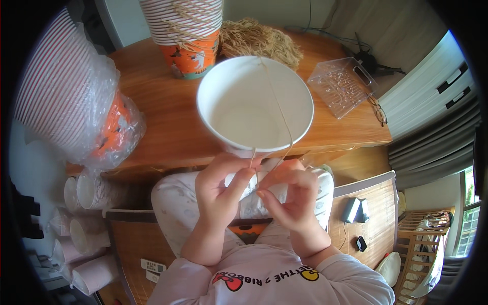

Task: Tying thin string handles onto large paper buckets.

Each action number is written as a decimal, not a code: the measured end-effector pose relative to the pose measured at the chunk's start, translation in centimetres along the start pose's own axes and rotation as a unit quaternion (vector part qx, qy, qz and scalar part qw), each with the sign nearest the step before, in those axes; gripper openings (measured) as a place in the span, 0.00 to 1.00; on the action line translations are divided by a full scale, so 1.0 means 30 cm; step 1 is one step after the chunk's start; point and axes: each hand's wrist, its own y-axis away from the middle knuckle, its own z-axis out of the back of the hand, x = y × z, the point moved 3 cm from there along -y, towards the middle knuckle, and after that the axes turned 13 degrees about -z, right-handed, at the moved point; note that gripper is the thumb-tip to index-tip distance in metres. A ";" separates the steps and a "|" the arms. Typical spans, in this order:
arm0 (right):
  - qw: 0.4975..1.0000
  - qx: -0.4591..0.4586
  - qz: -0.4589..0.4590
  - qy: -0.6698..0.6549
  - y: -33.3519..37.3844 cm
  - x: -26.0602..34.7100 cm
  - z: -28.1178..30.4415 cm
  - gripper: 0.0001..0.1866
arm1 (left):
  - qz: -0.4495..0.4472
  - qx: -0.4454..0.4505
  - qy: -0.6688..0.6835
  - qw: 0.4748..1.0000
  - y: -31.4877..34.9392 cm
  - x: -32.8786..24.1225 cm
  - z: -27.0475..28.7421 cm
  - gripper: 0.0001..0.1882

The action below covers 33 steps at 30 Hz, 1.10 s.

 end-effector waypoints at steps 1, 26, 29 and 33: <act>1.000 0.001 -0.001 0.000 0.002 -0.003 -0.001 0.25 | 0.000 -0.001 0.000 1.000 -0.001 -0.004 -0.002 0.05; 0.996 -0.084 0.039 0.019 -0.032 0.028 0.007 0.20 | 0.119 -0.009 0.194 0.974 0.011 0.020 -0.012 0.08; 0.993 -0.117 0.016 -0.012 -0.039 0.038 0.002 0.18 | 0.129 -0.015 0.181 0.975 0.014 0.012 -0.005 0.08; 0.989 -0.099 0.030 0.110 -0.066 0.073 -0.016 0.18 | 0.023 -0.030 -0.004 0.999 -0.003 -0.031 0.017 0.08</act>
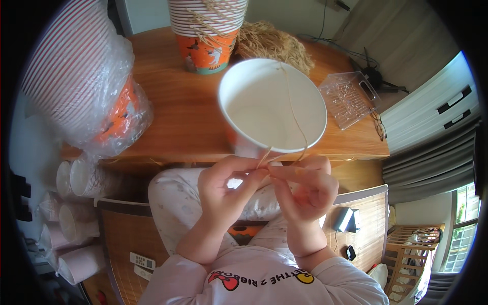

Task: Tying thin string handles onto large paper buckets.

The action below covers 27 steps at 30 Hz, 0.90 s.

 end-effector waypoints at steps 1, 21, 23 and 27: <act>1.000 -0.005 0.000 0.025 -0.008 0.007 -0.005 0.18 | -0.001 -0.002 0.000 1.000 -0.006 -0.002 -0.002 0.08; 0.995 -0.030 0.052 0.076 -0.044 0.042 -0.044 0.19 | -0.123 -0.047 -0.170 0.977 -0.044 -0.060 0.031 0.07; 0.994 -0.033 0.055 0.085 -0.041 0.047 -0.038 0.18 | -0.116 -0.050 -0.163 0.978 -0.041 -0.063 0.032 0.08; 0.986 -0.019 0.096 0.138 -0.052 0.058 -0.051 0.18 | -0.106 -0.063 -0.148 0.981 -0.035 -0.057 0.033 0.08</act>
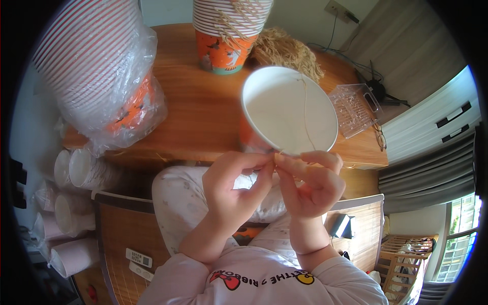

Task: Tying thin string handles onto large paper buckets.

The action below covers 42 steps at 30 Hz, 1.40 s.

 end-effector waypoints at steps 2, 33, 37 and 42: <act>1.000 0.013 0.006 0.023 -0.009 0.007 -0.003 0.18 | -0.004 0.002 -0.002 1.000 -0.002 -0.002 0.004 0.08; 0.998 0.040 0.052 0.019 -0.011 0.021 -0.002 0.17 | -0.132 0.011 -0.081 0.988 -0.014 -0.041 0.020 0.07; 0.998 0.034 0.056 0.016 -0.006 0.006 -0.005 0.17 | -0.119 0.025 -0.088 0.989 -0.010 -0.045 0.018 0.06; 0.999 0.005 0.020 -0.025 0.011 -0.013 -0.009 0.15 | -0.146 0.020 -0.096 0.984 -0.011 -0.033 0.011 0.08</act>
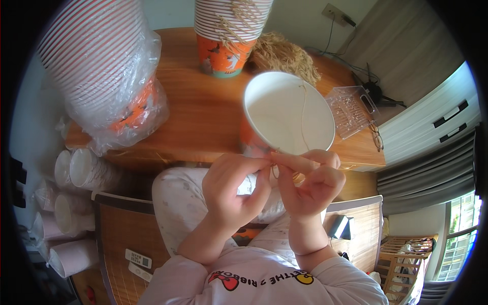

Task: Tying thin string handles onto large paper buckets.

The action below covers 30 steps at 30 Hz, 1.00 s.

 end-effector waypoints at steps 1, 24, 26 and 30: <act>0.999 -0.019 -0.012 -0.024 0.003 -0.003 0.002 0.15 | 0.000 0.000 0.001 1.000 0.001 0.000 -0.001 0.08; 0.961 -0.043 -0.222 -0.157 0.164 -0.092 -0.007 0.24 | 0.343 0.041 0.376 0.860 0.094 0.056 -0.095 0.07; 0.964 -0.045 -0.217 -0.145 0.174 -0.098 -0.014 0.25 | 0.333 0.047 0.366 0.868 0.103 0.060 -0.094 0.07; 0.977 -0.047 -0.197 -0.064 0.185 -0.116 -0.012 0.27 | 0.314 0.053 0.329 0.889 0.120 0.072 -0.091 0.05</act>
